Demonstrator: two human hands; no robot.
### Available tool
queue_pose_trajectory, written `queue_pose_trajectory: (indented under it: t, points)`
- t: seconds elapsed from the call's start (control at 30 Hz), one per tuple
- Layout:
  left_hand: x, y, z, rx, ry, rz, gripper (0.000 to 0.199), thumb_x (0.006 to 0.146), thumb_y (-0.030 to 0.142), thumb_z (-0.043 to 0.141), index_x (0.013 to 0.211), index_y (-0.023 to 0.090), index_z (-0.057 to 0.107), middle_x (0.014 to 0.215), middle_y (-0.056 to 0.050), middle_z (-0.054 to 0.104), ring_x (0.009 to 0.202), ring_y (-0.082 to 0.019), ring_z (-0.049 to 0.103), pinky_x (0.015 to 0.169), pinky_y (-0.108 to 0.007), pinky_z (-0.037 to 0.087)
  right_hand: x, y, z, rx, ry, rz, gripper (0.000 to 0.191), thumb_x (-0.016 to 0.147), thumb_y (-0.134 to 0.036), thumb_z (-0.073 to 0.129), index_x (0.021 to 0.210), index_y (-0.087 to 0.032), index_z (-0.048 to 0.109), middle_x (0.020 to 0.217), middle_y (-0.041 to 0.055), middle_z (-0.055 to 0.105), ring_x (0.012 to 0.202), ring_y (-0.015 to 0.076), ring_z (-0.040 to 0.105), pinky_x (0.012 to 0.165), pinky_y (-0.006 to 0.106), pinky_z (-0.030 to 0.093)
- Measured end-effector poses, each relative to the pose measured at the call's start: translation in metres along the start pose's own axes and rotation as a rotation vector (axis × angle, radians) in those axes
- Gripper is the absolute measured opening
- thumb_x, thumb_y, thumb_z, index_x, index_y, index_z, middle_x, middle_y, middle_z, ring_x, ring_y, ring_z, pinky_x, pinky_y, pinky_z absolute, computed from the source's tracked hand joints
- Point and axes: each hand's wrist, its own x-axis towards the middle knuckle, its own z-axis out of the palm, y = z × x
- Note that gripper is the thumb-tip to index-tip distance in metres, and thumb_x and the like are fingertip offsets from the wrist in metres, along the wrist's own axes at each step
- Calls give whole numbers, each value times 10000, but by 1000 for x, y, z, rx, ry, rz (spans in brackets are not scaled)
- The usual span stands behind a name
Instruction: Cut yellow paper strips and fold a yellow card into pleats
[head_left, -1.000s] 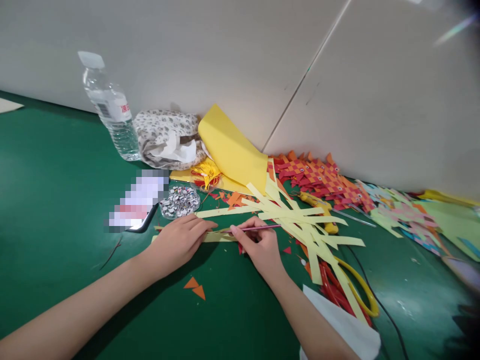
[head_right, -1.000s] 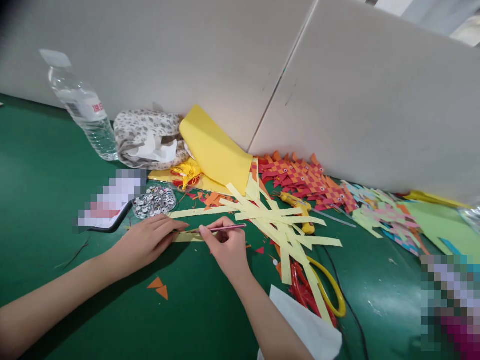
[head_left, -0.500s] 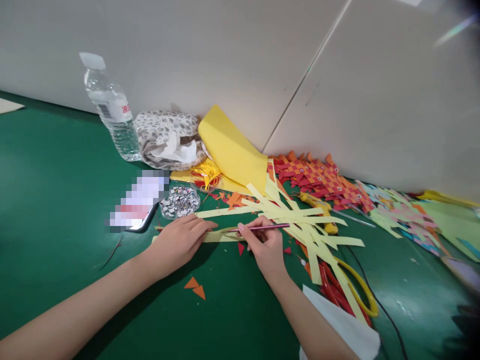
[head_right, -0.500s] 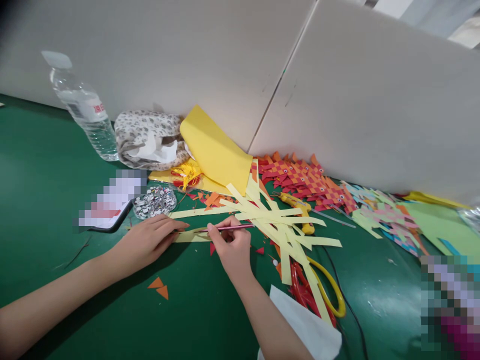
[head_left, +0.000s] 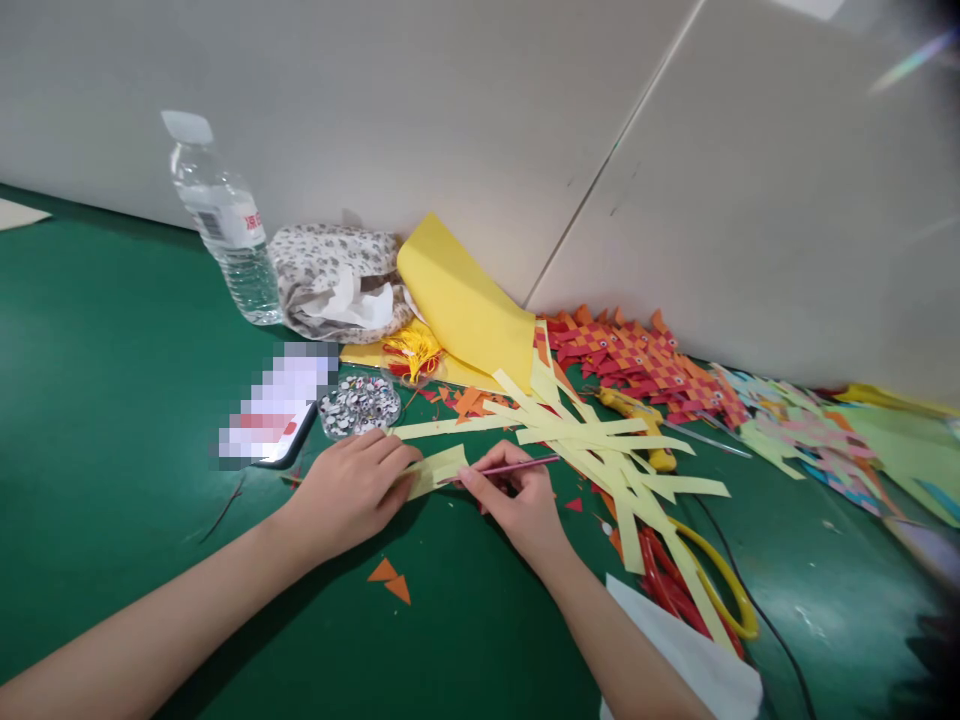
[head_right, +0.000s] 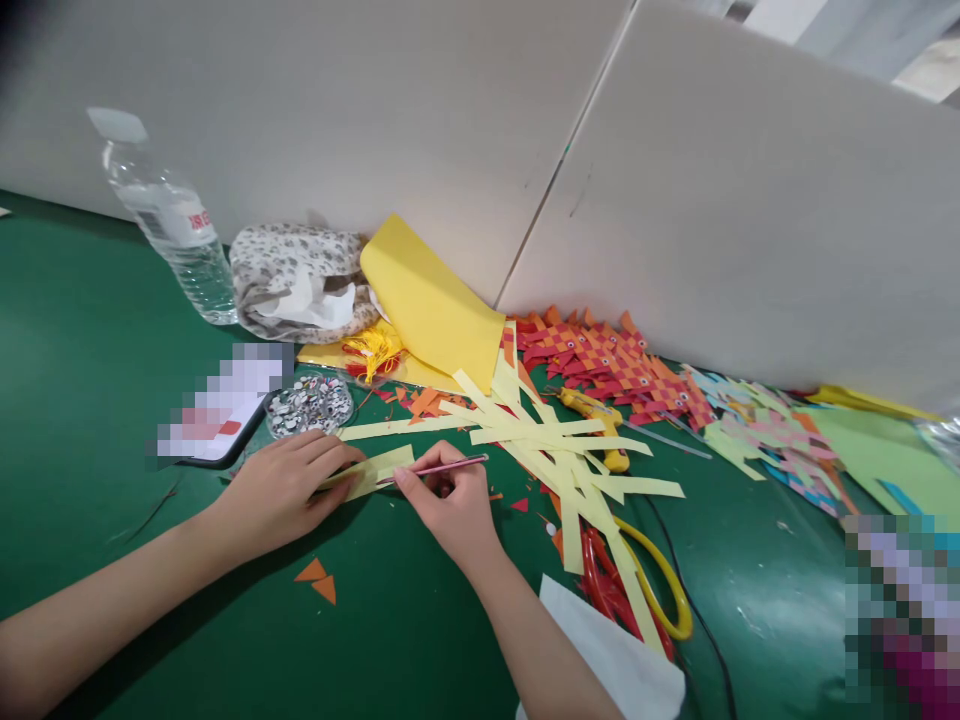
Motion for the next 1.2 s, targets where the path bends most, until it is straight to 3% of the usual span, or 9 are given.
queue_pose_trajectory:
  t: [0.4, 0.57, 0.73, 1.0, 1.2]
  points:
    - [2, -5, 1, 6, 26, 69, 183, 938, 247, 415, 978, 183, 581, 835, -43, 663, 768, -188, 612, 645, -295, 489, -1, 1, -1, 28, 13, 5, 242, 757, -348, 668, 638, -198, 522, 486, -49, 490, 421, 95, 416, 432, 238, 287]
    - [0, -6, 1, -12, 13, 96, 207, 908, 165, 413, 1051, 189, 561, 858, -45, 673, 790, -208, 620, 670, -337, 504, 0, -4, -2, 32, 33, -4, 248, 762, -350, 658, 630, -194, 518, 473, -45, 495, 416, 90, 393, 429, 237, 275]
    - [-2, -5, -3, 7, -7, 171, 396, 782, 16, 381, 1123, 155, 528, 944, -73, 669, 870, -234, 612, 731, -386, 502, 0, -5, -1, 50, 31, 9, 251, 755, -349, 661, 623, -196, 513, 483, -35, 523, 409, 92, 409, 423, 237, 286]
    - [-1, -1, 0, -52, -6, 102, 237, 896, 146, 400, 1084, 179, 542, 924, -69, 670, 858, -214, 615, 723, -347, 499, 0, -1, -1, 36, 7, -11, 248, 747, -348, 676, 627, -196, 520, 492, -39, 523, 417, 95, 438, 423, 231, 300]
    - [-1, -2, 3, -58, 20, 102, 224, 917, 161, 390, 1074, 180, 548, 904, -63, 676, 828, -197, 621, 697, -318, 494, 1, 0, 0, 113, 10, 25, 258, 757, -379, 680, 651, -198, 530, 459, -54, 499, 390, 93, 442, 408, 227, 331]
